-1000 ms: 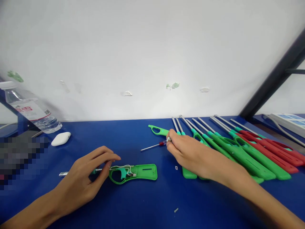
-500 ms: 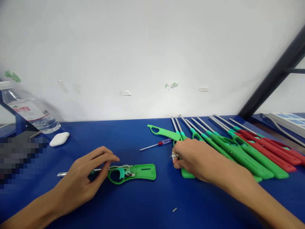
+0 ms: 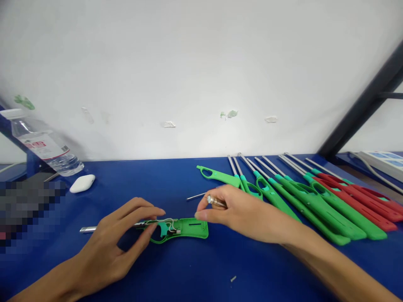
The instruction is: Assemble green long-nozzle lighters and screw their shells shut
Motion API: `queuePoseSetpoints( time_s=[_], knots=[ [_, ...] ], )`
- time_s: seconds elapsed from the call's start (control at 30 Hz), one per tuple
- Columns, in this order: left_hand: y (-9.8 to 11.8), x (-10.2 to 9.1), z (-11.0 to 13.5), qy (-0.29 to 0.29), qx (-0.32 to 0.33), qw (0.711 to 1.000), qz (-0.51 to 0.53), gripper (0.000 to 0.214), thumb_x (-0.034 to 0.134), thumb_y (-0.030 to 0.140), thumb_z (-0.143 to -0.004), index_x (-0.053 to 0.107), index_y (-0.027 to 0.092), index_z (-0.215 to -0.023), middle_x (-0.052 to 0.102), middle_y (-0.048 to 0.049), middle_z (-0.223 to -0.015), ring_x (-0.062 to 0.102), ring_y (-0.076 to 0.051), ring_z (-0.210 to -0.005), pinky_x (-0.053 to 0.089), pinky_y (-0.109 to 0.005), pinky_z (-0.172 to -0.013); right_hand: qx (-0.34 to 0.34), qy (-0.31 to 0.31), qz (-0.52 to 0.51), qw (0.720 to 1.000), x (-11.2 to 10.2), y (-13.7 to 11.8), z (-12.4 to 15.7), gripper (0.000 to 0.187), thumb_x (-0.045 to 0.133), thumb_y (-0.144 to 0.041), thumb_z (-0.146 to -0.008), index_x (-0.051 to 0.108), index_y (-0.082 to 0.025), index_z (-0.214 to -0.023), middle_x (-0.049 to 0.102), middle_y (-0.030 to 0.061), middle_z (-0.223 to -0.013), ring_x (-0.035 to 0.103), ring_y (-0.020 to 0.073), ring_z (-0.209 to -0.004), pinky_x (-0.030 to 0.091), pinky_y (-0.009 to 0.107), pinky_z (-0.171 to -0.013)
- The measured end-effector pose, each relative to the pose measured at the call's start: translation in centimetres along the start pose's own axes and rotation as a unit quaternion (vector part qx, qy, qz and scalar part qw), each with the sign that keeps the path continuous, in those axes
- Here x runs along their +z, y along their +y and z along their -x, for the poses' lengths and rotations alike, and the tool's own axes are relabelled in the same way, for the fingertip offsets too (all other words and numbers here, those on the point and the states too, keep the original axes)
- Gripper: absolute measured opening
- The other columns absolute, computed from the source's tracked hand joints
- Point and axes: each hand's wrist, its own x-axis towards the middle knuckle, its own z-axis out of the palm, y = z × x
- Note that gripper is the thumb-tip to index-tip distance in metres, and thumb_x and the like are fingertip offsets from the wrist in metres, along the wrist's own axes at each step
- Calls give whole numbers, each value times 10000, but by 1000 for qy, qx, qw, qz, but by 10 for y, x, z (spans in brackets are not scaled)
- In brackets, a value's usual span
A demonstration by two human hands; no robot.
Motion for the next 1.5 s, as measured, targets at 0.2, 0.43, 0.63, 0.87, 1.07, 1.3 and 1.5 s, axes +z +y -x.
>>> queuePoseSetpoints(
  time_s=[0.2, 0.43, 0.63, 0.87, 1.07, 1.3, 1.5],
  knots=[
    [9, 5, 1, 17, 41, 999, 25, 272, 659, 121, -975, 647, 194, -1237, 677, -59, -1046, 666, -162, -899, 564, -275, -830, 16, -50, -194, 980, 30, -12, -5, 234, 730, -460, -930, 729, -225, -932, 385, -76, -671, 301, 104, -601, 238, 249, -525],
    [17, 7, -1, 56, 75, 995, 35, 196, 712, 115, -966, 690, 178, -1151, 699, -33, -976, 675, -127, -839, 552, -228, -773, -5, -45, -289, 956, 60, -15, -4, 279, 755, -468, -916, 718, -192, -904, 380, -83, -653, 290, 97, -609, 222, 244, -526],
    [15, 9, 1, 76, 101, 992, 1, 220, 676, 41, -968, 691, 154, -1157, 713, -39, -981, 706, -107, -811, 546, -195, -692, 27, 0, -311, 950, 70, -20, -4, 367, 799, -554, -843, 734, -194, -869, 341, -86, -612, 253, 96, -573, 188, 252, -496],
    [17, 4, 3, 70, 114, 990, -45, 234, 628, 38, -986, 680, 174, -1169, 735, -36, -989, 732, -114, -789, 543, -209, -674, 79, 0, -343, 936, 65, -24, 0, 315, 806, -517, -844, 803, -216, -938, 317, -87, -611, 182, 97, -561, 168, 260, -492],
    [16, 3, 1, 99, 73, 992, -21, 241, 659, 1, -934, 702, 181, -1089, 722, -13, -948, 697, -90, -748, 505, -187, -627, 110, 16, -363, 925, 63, -23, 5, 318, 801, -391, -819, 800, -273, -1114, 559, -20, -835, 396, 113, -661, 295, 244, -550],
    [18, 2, -7, 67, -70, 992, 79, 114, 686, 162, -968, 716, 235, -885, 714, 54, -756, 638, -78, -601, 482, -159, -541, -23, 97, -130, 986, 66, -18, 11, 459, 539, -459, -1011, 619, -319, -1441, 684, 74, -1278, 619, 286, -1167, 502, 414, -980],
    [17, 5, -6, 2, -191, 971, 144, 174, 614, 253, -1013, 737, 229, -892, 722, 23, -743, 679, -123, -625, 509, -212, -577, -169, 114, 49, 978, 68, -6, 1, 427, 396, -306, -1104, 534, -295, -1509, 664, 67, -1188, 683, 210, -991, 541, 371, -897]
  ],
)
